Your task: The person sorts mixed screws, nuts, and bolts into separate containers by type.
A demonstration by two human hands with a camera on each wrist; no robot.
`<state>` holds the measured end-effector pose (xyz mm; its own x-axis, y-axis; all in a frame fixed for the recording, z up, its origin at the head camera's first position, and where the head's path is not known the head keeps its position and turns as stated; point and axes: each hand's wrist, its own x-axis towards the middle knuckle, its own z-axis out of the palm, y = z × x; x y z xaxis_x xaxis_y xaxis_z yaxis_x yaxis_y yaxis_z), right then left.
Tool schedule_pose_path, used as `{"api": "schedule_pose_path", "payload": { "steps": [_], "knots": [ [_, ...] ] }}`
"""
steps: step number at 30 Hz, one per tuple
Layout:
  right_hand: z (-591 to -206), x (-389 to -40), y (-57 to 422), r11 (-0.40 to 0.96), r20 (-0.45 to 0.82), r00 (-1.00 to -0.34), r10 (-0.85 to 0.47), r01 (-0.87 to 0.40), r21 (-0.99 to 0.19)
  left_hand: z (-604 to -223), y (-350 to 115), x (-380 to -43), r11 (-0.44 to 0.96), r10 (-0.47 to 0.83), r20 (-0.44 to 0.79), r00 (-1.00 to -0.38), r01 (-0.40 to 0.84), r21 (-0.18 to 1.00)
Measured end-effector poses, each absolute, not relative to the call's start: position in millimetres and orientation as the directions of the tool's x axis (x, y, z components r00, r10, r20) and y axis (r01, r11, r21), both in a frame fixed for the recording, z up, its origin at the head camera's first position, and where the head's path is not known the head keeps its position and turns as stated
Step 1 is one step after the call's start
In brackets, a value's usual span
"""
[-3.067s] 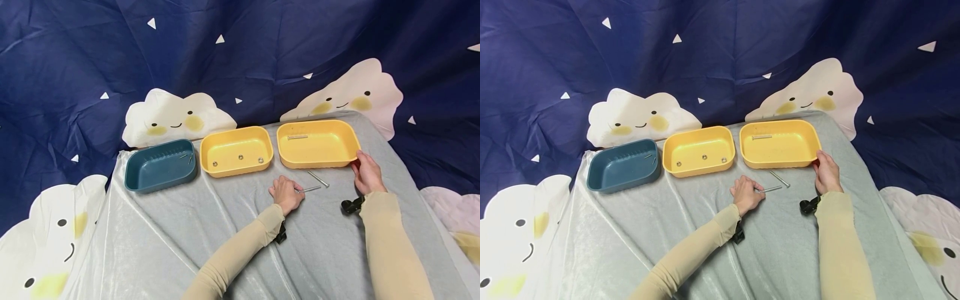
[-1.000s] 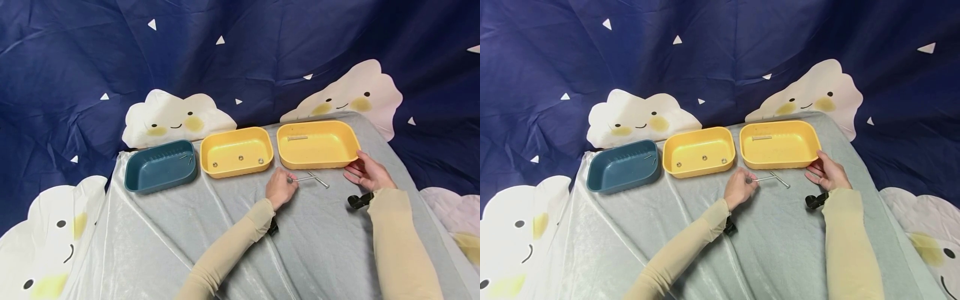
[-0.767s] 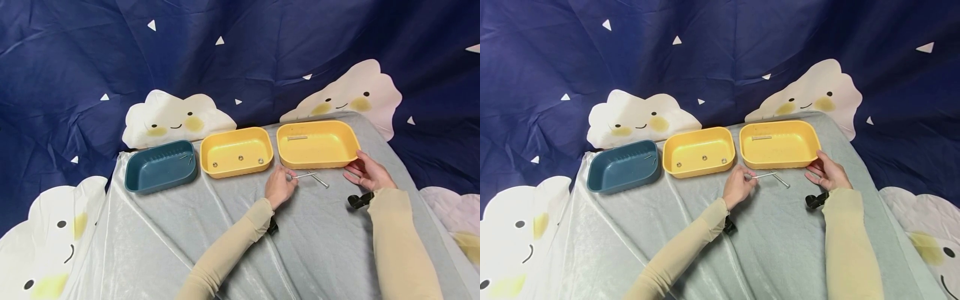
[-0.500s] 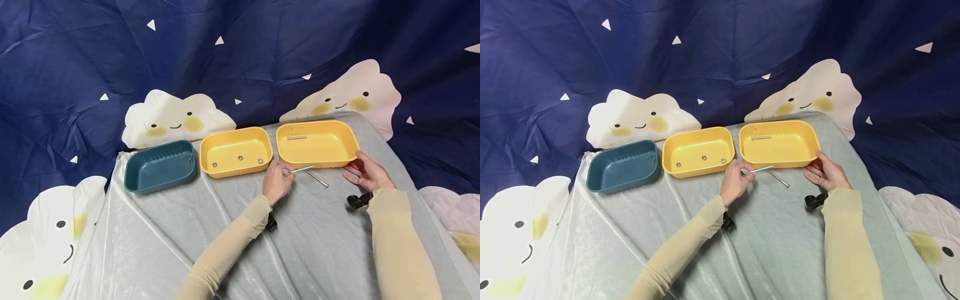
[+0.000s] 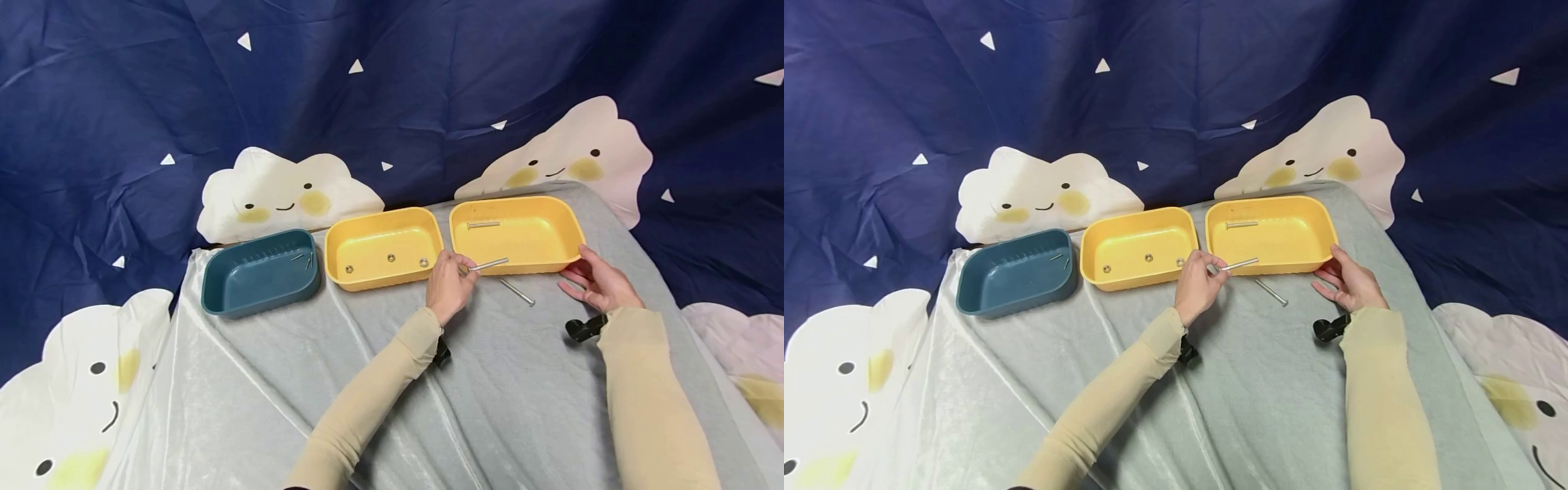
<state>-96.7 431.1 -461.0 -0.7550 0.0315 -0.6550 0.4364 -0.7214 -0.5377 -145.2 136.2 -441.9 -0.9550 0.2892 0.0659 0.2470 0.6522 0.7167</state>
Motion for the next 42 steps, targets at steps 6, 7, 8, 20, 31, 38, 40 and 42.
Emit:
{"api": "schedule_pose_path", "payload": {
  "steps": [6, 7, 8, 20, 31, 38, 40, 42],
  "knots": [
    [-460.3, -95.8, 432.7, -0.721, -0.662, -0.749, 0.029, 0.443, -0.533, -443.4, 139.4, -147.4, 0.685, 0.278, 0.067, -0.958, 0.246, 0.686],
    [-460.1, -95.7, 432.7, -0.722, -0.661, -0.75, 0.028, 0.442, -0.532, -443.6, 139.9, -147.9, 0.688, 0.279, 0.068, -0.958, 0.249, 0.682],
    [-460.1, -95.6, 432.6, -0.723, -0.658, -0.752, 0.026, 0.441, -0.532, -443.6, 140.5, -148.3, 0.692, 0.28, 0.071, -0.957, 0.253, 0.677],
    [-462.0, -93.6, 432.7, -0.724, -0.633, -0.774, 0.012, 0.43, -0.54, -446.0, 144.6, -155.1, 0.739, 0.275, 0.089, -0.957, 0.269, 0.618],
    [-463.6, -93.6, 432.5, -0.711, -0.629, -0.777, 0.036, 0.422, -0.562, -450.7, 147.9, -158.8, 0.757, 0.28, 0.106, -0.954, 0.288, 0.586],
    [-462.5, -92.4, 432.3, -0.721, -0.627, -0.778, 0.026, 0.42, -0.551, -449.4, 150.9, -158.0, 0.768, 0.281, 0.088, -0.956, 0.279, 0.577],
    [-462.0, -92.4, 432.2, -0.725, -0.625, -0.781, 0.021, 0.418, -0.547, -449.2, 151.4, -157.8, 0.769, 0.281, 0.083, -0.956, 0.276, 0.577],
    [-462.0, -92.4, 432.2, -0.725, -0.623, -0.782, 0.021, 0.417, -0.548, -448.9, 151.8, -157.7, 0.767, 0.282, 0.08, -0.956, 0.275, 0.579]
  ]
}}
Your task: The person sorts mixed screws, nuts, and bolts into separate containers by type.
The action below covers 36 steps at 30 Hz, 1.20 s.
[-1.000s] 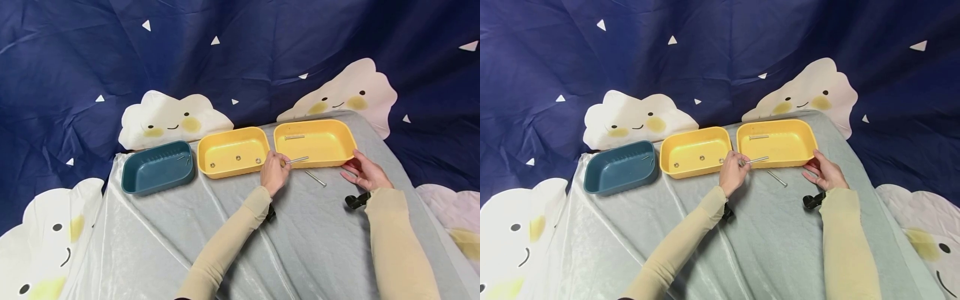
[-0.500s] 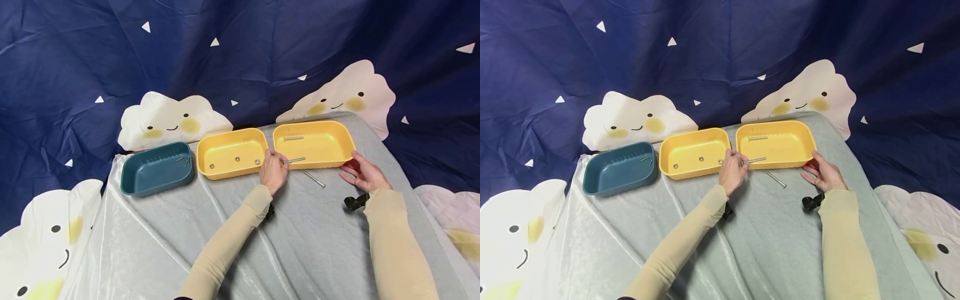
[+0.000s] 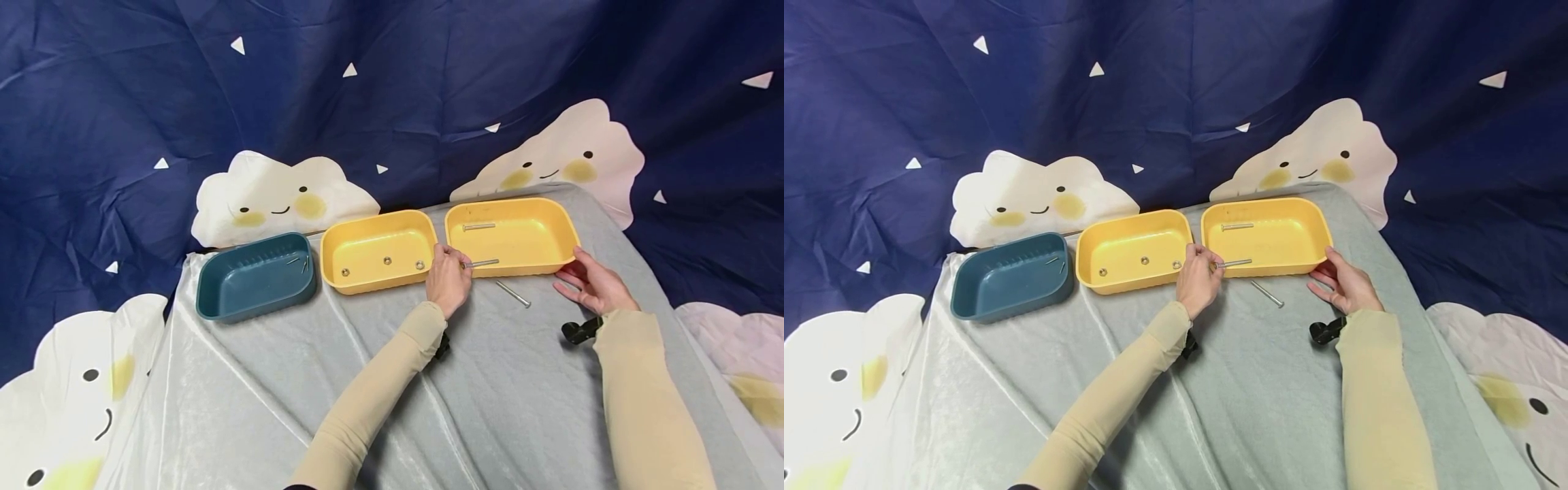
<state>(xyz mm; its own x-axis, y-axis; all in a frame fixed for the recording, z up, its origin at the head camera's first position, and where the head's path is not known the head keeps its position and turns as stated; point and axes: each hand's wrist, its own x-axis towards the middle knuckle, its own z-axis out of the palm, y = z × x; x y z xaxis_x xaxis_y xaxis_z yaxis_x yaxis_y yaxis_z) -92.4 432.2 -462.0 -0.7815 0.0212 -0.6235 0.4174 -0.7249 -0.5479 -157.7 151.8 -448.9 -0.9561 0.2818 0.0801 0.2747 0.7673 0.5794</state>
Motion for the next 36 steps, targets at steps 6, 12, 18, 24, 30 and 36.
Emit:
{"api": "schedule_pose_path", "payload": {
  "steps": [6, 12, 18, 24, 30, 36],
  "knots": [
    [-462.5, -92.9, 431.7, -0.712, -0.622, -0.783, 0.023, 0.424, -0.559, -449.1, 151.8, -157.7, 0.763, 0.286, 0.079, -0.955, 0.277, 0.584],
    [-462.1, -93.4, 431.6, -0.713, -0.625, -0.781, 0.023, 0.425, -0.557, -449.8, 151.9, -158.3, 0.755, 0.297, 0.067, -0.953, 0.277, 0.594],
    [-462.6, -93.4, 431.2, -0.715, -0.633, -0.773, 0.027, 0.428, -0.553, -451.2, 150.4, -157.8, 0.73, 0.301, 0.041, -0.953, 0.258, 0.633],
    [-463.2, -94.2, 431.4, -0.711, -0.642, -0.766, 0.036, 0.432, -0.555, -452.5, 149.3, -157.5, 0.711, 0.292, 0.049, -0.955, 0.251, 0.657],
    [-463.7, -93.3, 432.3, -0.718, -0.629, -0.777, 0.025, 0.424, -0.552, -452.6, 148.9, -157.8, 0.7, 0.292, 0.054, -0.955, 0.252, 0.669],
    [-463.8, -93.3, 432.7, -0.718, -0.611, -0.792, 0.01, 0.42, -0.555, -451.7, 149.4, -157.7, 0.691, 0.292, 0.055, -0.955, 0.25, 0.678]
  ]
}}
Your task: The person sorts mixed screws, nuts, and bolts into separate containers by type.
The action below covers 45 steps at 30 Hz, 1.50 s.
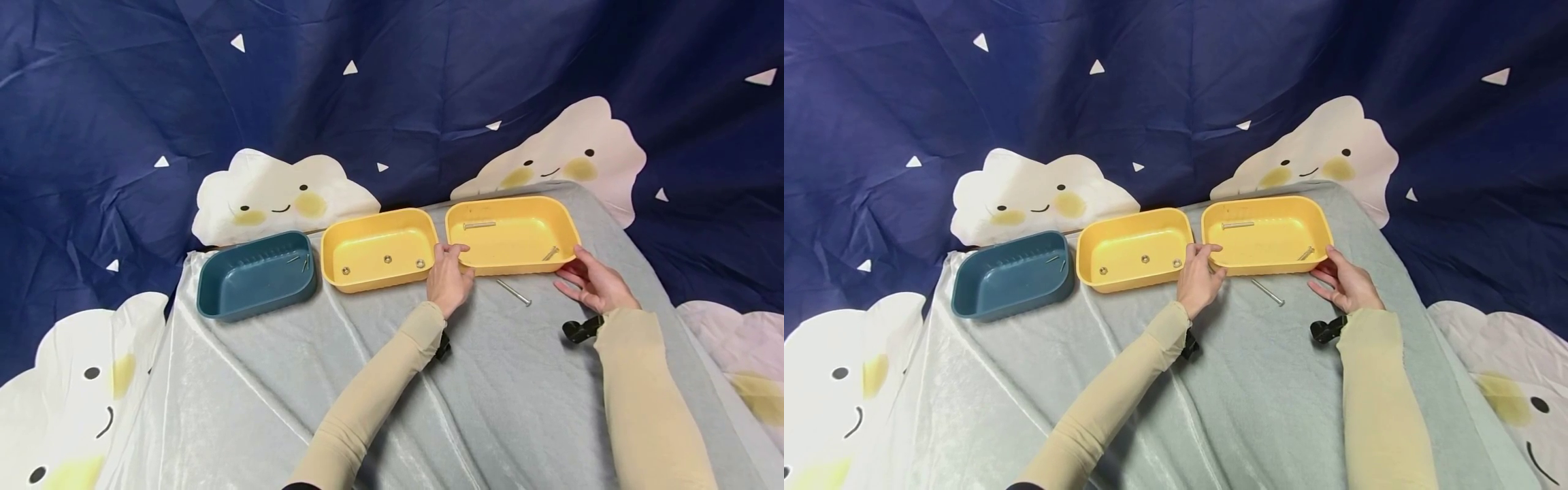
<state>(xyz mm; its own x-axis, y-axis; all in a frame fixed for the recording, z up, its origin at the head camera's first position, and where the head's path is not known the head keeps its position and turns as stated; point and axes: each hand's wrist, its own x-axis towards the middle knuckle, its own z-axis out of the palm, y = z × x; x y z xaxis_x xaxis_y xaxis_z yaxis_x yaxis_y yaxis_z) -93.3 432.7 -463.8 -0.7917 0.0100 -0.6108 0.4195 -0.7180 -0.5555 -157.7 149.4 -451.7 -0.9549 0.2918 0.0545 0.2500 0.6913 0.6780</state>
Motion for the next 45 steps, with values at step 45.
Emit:
{"api": "schedule_pose_path", "payload": {
  "steps": [45],
  "knots": [
    [-461.5, -91.8, 430.8, -0.692, -0.627, -0.778, 0.047, 0.428, -0.582, -475.1, 176.9, -142.9, 0.701, 0.612, -0.172, -0.772, 0.428, 0.571]
  ]
}}
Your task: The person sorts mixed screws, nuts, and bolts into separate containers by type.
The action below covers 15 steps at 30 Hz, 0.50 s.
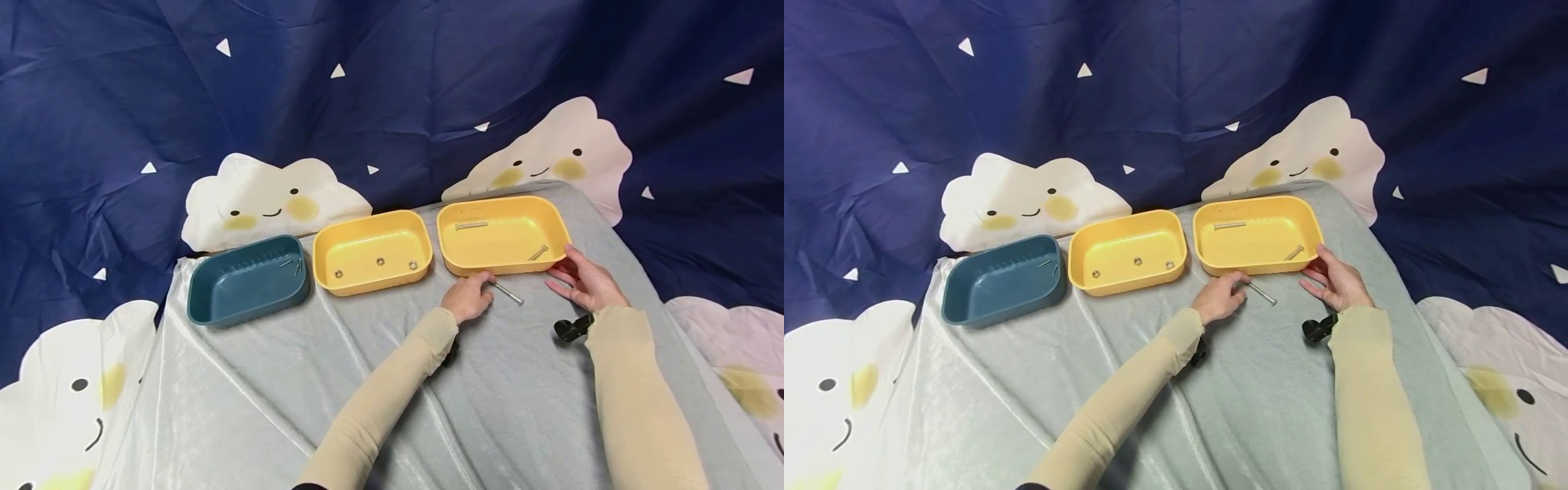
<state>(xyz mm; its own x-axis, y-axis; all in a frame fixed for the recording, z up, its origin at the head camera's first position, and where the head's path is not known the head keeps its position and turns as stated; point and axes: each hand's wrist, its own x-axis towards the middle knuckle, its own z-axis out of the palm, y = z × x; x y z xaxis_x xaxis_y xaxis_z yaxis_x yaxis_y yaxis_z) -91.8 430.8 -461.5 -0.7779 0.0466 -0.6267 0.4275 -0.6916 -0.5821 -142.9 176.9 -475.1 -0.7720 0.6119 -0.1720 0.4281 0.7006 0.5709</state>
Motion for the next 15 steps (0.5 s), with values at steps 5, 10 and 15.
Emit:
{"api": "schedule_pose_path", "payload": {
  "steps": [5, 10, 15],
  "knots": [
    [-461.6, -91.5, 431.0, -0.696, -0.623, -0.781, 0.045, 0.423, -0.58, -478.3, 178.2, -147.3, 0.722, 0.623, -0.212, -0.753, 0.45, 0.525],
    [-461.2, -91.6, 430.2, -0.699, -0.614, -0.788, 0.039, 0.418, -0.58, -478.7, 181.7, -149.0, 0.739, 0.622, -0.239, -0.745, 0.459, 0.494],
    [-461.9, -90.5, 430.7, -0.7, -0.609, -0.792, 0.036, 0.415, -0.581, -478.4, 185.4, -148.7, 0.766, 0.591, -0.247, -0.768, 0.437, 0.472]
  ]
}}
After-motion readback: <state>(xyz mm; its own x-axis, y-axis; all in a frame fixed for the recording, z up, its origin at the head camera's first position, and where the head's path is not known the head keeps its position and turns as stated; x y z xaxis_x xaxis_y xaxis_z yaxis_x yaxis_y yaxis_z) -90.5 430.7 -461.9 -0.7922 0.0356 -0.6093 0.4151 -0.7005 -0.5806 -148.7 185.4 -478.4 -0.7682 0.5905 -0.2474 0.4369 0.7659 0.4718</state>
